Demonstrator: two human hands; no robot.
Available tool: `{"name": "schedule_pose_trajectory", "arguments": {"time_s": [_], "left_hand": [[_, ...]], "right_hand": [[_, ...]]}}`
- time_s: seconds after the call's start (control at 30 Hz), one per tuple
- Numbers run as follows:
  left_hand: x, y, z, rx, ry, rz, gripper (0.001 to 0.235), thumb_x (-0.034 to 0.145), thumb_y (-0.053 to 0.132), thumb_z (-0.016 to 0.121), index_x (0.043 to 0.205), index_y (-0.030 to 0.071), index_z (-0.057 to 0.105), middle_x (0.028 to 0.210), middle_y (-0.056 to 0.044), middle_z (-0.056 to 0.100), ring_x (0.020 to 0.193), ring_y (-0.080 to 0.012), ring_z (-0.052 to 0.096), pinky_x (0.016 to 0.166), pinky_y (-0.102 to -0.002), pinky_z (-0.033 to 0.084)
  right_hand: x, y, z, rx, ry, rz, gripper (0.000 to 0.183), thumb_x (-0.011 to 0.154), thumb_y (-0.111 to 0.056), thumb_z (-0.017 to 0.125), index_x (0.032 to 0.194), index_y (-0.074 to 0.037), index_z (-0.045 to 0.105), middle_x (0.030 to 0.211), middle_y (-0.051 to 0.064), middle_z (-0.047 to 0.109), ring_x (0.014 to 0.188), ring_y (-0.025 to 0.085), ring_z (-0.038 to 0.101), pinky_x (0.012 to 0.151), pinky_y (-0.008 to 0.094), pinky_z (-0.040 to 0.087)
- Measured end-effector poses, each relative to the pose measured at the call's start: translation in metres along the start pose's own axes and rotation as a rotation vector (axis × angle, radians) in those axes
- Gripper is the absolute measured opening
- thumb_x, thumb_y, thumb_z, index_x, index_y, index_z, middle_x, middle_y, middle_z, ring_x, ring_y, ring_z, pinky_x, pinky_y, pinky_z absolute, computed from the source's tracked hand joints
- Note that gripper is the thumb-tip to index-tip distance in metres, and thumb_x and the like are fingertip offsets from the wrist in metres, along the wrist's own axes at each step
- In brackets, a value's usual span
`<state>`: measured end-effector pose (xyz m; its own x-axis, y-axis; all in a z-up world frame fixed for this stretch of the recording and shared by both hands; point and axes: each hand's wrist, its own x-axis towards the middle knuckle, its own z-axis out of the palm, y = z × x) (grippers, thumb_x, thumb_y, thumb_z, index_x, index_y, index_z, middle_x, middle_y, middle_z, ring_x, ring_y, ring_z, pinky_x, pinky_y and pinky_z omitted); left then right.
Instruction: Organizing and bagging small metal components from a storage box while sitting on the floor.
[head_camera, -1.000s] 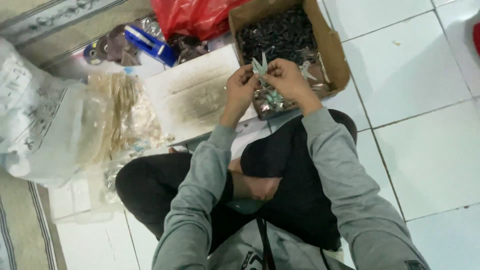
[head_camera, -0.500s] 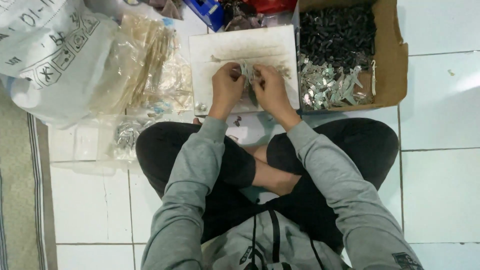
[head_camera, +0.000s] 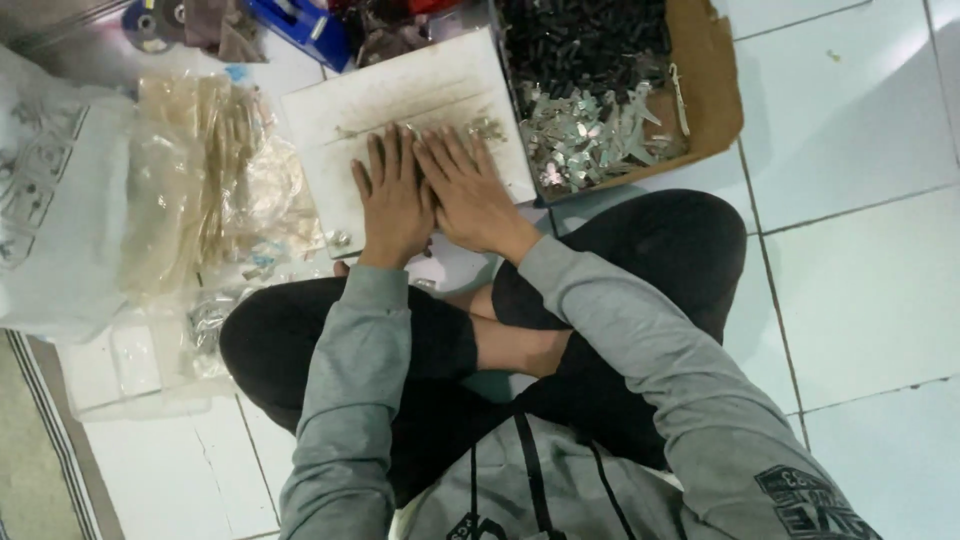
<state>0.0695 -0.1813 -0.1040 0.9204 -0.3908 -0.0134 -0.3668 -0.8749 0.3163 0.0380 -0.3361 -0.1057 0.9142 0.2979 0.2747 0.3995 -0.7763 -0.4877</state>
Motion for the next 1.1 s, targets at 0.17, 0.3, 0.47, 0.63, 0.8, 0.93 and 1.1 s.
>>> {"name": "schedule_pose_trajectory", "arguments": {"time_s": [0.17, 0.3, 0.47, 0.63, 0.8, 0.93, 1.1], "left_hand": [[0.005, 0.048, -0.013, -0.115, 0.25, 0.118, 0.069, 0.095, 0.012, 0.068, 0.154, -0.001, 0.033, 0.16, -0.032, 0.027, 0.145, -0.0521, 0.03, 0.117, -0.063, 0.028], [0.03, 0.124, -0.005, -0.338, 0.422, 0.321, 0.043, 0.087, -0.004, 0.07, 0.128, 0.001, 0.058, 0.12, -0.018, 0.061, 0.107, -0.0352, 0.062, 0.093, -0.042, 0.053], [0.091, 0.194, 0.092, -0.379, 0.011, 0.124, 0.027, 0.08, 0.004, 0.058, 0.104, -0.003, 0.067, 0.102, -0.026, 0.07, 0.092, -0.0472, 0.066, 0.082, -0.051, 0.054], [0.126, 0.219, 0.176, -0.443, -0.244, -0.041, 0.024, 0.077, -0.001, 0.056, 0.094, -0.012, 0.068, 0.095, -0.036, 0.069, 0.09, -0.0551, 0.067, 0.082, -0.053, 0.057], [0.13, 0.21, 0.211, -0.487, -0.176, -0.139, 0.019, 0.073, 0.001, 0.059, 0.086, -0.008, 0.069, 0.093, -0.032, 0.071, 0.09, -0.0526, 0.066, 0.082, -0.053, 0.054], [0.133, 0.213, 0.186, -0.478, -0.23, -0.146, 0.028, 0.075, 0.005, 0.054, 0.093, -0.005, 0.073, 0.095, -0.028, 0.074, 0.091, -0.0497, 0.066, 0.082, -0.05, 0.054], [0.133, 0.208, 0.185, -0.57, -0.215, -0.173, 0.027, 0.075, 0.012, 0.067, 0.099, 0.003, 0.075, 0.096, -0.019, 0.077, 0.087, -0.0403, 0.07, 0.077, -0.043, 0.054]], "right_hand": [[-0.001, 0.05, -0.071, 0.283, 0.203, 0.129, 0.059, 0.086, -0.008, 0.068, 0.141, 0.003, 0.049, 0.14, 0.023, 0.045, 0.128, 0.042, 0.045, 0.109, 0.046, 0.039], [-0.032, 0.167, -0.12, 0.143, 0.353, 0.411, 0.031, 0.077, -0.007, 0.077, 0.106, 0.002, 0.075, 0.077, 0.007, 0.073, 0.064, 0.021, 0.068, 0.061, 0.033, 0.055], [-0.087, 0.284, -0.086, -0.057, 0.093, 0.748, 0.031, 0.069, -0.017, 0.084, 0.09, 0.004, 0.074, 0.081, 0.022, 0.071, 0.07, 0.044, 0.067, 0.066, 0.047, 0.057], [-0.085, 0.291, -0.065, 0.006, -0.123, 0.959, 0.034, 0.073, -0.013, 0.08, 0.101, 0.006, 0.073, 0.097, 0.025, 0.073, 0.087, 0.045, 0.069, 0.079, 0.046, 0.058], [-0.072, 0.283, -0.066, 0.003, -0.176, 1.106, 0.031, 0.077, -0.01, 0.073, 0.104, 0.005, 0.072, 0.103, 0.025, 0.073, 0.092, 0.043, 0.072, 0.079, 0.051, 0.059], [-0.08, 0.302, -0.034, 0.001, -0.139, 1.043, 0.022, 0.082, -0.01, 0.07, 0.1, 0.002, 0.073, 0.101, 0.024, 0.073, 0.091, 0.043, 0.072, 0.077, 0.05, 0.059], [-0.086, 0.335, 0.006, -0.095, -0.177, 0.882, 0.034, 0.074, -0.011, 0.073, 0.104, 0.004, 0.072, 0.102, 0.027, 0.073, 0.094, 0.044, 0.071, 0.083, 0.045, 0.058]]}}
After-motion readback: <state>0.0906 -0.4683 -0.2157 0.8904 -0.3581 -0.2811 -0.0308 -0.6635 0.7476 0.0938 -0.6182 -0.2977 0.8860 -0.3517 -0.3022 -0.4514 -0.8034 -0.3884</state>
